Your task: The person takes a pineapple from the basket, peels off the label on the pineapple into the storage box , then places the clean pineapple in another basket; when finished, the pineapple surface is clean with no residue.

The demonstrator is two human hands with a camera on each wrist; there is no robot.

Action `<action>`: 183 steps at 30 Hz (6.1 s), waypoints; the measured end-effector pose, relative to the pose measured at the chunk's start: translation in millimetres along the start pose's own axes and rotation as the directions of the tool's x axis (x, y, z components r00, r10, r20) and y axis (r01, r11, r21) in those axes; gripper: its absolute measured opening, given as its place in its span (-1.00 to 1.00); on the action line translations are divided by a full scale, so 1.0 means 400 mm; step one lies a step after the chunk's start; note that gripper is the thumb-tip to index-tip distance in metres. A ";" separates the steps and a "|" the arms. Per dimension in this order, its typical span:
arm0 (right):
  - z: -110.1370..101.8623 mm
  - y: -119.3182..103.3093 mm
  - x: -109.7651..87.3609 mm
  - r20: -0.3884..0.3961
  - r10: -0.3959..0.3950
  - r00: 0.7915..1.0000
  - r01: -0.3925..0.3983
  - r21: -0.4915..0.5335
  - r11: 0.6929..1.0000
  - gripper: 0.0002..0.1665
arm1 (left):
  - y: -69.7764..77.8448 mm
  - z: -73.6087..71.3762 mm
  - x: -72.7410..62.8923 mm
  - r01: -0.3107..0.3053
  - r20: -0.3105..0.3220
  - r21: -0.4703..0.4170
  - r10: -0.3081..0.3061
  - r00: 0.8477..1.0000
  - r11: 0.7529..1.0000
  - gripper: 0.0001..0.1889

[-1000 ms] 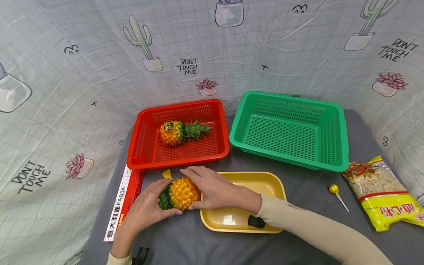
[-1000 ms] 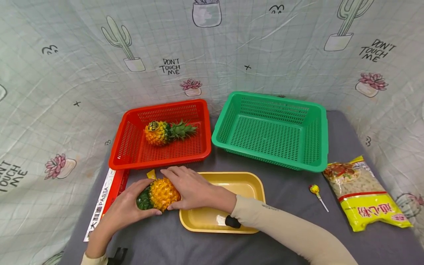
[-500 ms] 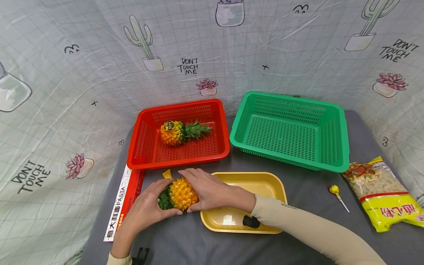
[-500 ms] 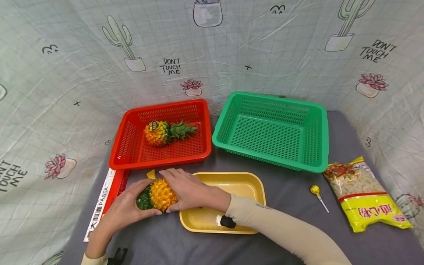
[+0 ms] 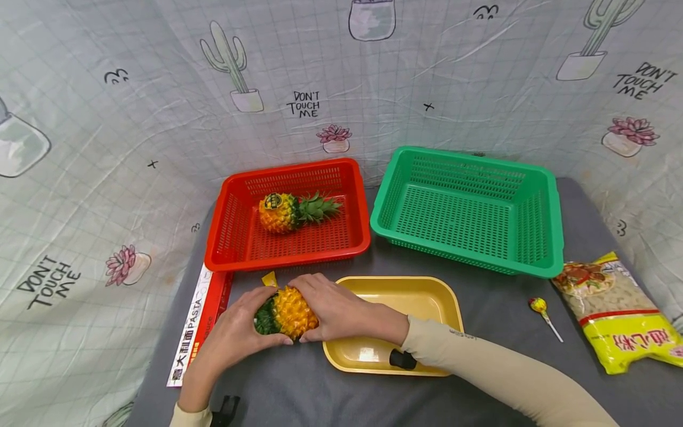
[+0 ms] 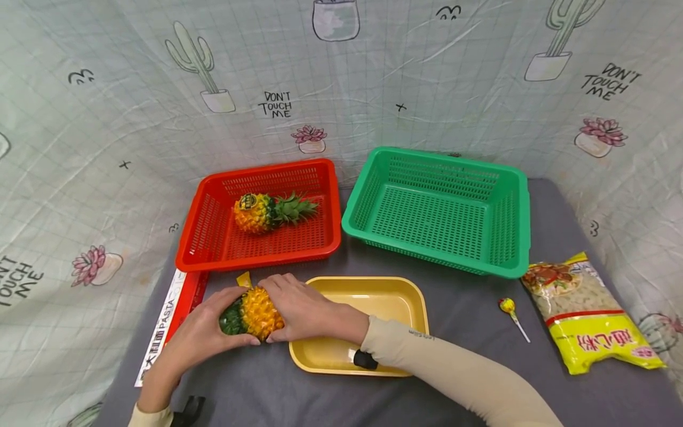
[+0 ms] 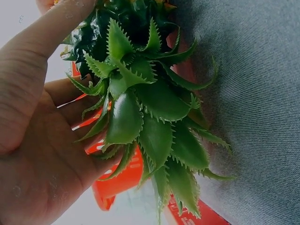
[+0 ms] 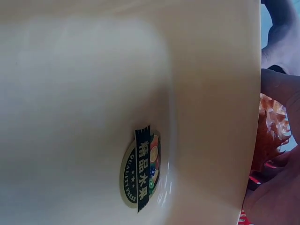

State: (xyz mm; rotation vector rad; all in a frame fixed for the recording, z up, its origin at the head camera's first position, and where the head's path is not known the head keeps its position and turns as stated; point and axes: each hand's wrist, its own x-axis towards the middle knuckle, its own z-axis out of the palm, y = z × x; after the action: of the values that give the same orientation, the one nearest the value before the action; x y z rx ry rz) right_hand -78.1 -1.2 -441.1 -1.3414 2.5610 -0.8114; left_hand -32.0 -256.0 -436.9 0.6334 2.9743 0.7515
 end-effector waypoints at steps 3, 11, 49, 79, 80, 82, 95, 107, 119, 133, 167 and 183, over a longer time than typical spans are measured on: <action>0.000 0.002 0.000 0.003 -0.002 1.000 0.002 -0.001 1.000 0.17 | -0.001 -0.003 0.002 0.002 0.005 -0.009 -0.002 1.000 1.000 0.05; 0.001 0.002 0.000 0.003 -0.012 1.000 0.012 -0.012 1.000 0.13 | 0.001 -0.010 0.004 0.023 0.040 -0.043 -0.021 0.999 0.999 0.06; 0.010 0.004 0.002 -0.042 -0.013 0.999 0.010 -0.057 0.998 0.07 | -0.079 -0.208 0.039 0.290 -0.447 -0.262 -0.382 0.808 0.920 -0.36; -0.015 -0.019 0.010 0.048 0.066 0.997 -0.065 -0.027 0.998 0.13 | -0.228 -0.184 0.139 0.378 0.107 -0.782 -0.490 0.865 0.496 -0.23; -0.015 -0.019 0.010 0.046 0.062 0.997 -0.060 -0.028 0.998 0.13 | -0.228 -0.182 0.141 0.381 0.105 -0.782 -0.499 0.860 0.493 -0.24; -0.013 -0.017 0.011 0.040 0.052 0.998 -0.051 -0.031 0.998 0.14 | -0.227 -0.181 0.146 0.394 0.102 -0.774 -0.516 0.850 0.496 -0.24; -0.019 -0.013 0.016 0.013 0.002 1.000 -0.001 -0.036 0.999 0.12 | -0.228 -0.170 0.154 0.402 0.085 -0.776 -0.551 0.830 0.486 -0.30; -0.050 -0.026 0.012 -0.032 -0.054 0.998 0.053 -0.011 0.999 0.07 | -0.239 -0.164 0.148 0.388 0.136 -0.830 -0.530 0.837 0.400 -0.29; -0.084 -0.020 -0.007 -0.078 -0.047 0.996 0.051 0.053 0.997 0.06 | -0.238 -0.163 0.148 0.385 0.145 -0.840 -0.525 0.838 0.383 -0.29; -0.173 -0.039 -0.046 -0.099 -0.065 0.993 0.071 0.058 0.996 0.03 | -0.239 -0.157 0.142 0.383 0.144 -0.848 -0.536 0.832 0.367 -0.28; -0.344 0.067 -0.166 -0.277 0.109 0.955 -0.046 0.222 0.974 0.03 | -0.253 -0.167 0.131 0.369 0.186 -0.887 -0.516 0.836 0.279 -0.23; -0.430 0.139 -0.224 -0.330 0.216 0.919 -0.161 0.185 0.969 0.08 | -0.252 -0.162 0.136 0.385 0.195 -0.883 -0.536 0.821 0.269 -0.24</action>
State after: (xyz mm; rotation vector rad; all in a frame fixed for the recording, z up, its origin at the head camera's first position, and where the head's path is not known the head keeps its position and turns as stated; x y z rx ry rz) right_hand -126.6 163.7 -335.7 -0.9567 2.7571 -1.2770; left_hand -127.3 -345.3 -420.7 -0.3955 2.0106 2.0738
